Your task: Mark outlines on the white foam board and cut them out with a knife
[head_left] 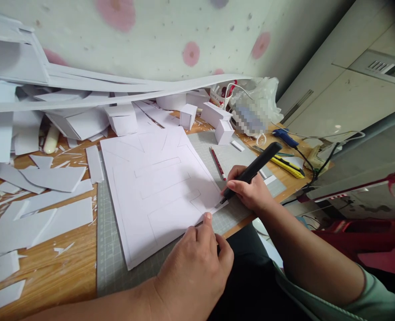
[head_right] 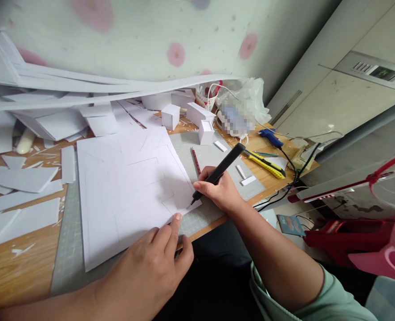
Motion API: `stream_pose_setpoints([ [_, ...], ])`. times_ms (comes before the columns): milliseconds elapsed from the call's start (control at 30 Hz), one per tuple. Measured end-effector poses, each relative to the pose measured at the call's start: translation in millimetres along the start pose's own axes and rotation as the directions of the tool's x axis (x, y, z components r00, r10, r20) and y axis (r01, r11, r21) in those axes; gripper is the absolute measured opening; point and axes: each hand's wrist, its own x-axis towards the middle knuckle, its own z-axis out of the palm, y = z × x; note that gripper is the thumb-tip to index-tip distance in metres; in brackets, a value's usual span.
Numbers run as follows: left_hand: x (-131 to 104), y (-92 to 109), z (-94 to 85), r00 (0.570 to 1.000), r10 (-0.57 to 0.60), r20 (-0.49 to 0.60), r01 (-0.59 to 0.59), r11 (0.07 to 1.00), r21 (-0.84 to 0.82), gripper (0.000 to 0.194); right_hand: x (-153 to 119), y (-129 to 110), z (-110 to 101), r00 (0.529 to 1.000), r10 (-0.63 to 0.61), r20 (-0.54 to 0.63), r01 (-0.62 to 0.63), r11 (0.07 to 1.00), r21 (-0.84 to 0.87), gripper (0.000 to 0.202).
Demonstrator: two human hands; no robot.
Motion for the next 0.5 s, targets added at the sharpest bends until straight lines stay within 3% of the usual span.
stream_pose_setpoints([
  [267,-0.1,-0.5,0.4,1.0,0.016,-0.007,-0.016,1.0,-0.009,0.021,4.9,5.5,-2.1,0.999,0.004,-0.036,-0.004,1.0,-0.009,0.032],
  [500,0.4,-4.1,-2.5,0.999,-0.015,0.04,0.017,0.999,-0.044,0.023,-1.1,-5.2,6.1,0.999,-0.016,-0.046,0.014,0.999,-0.039,0.036],
])
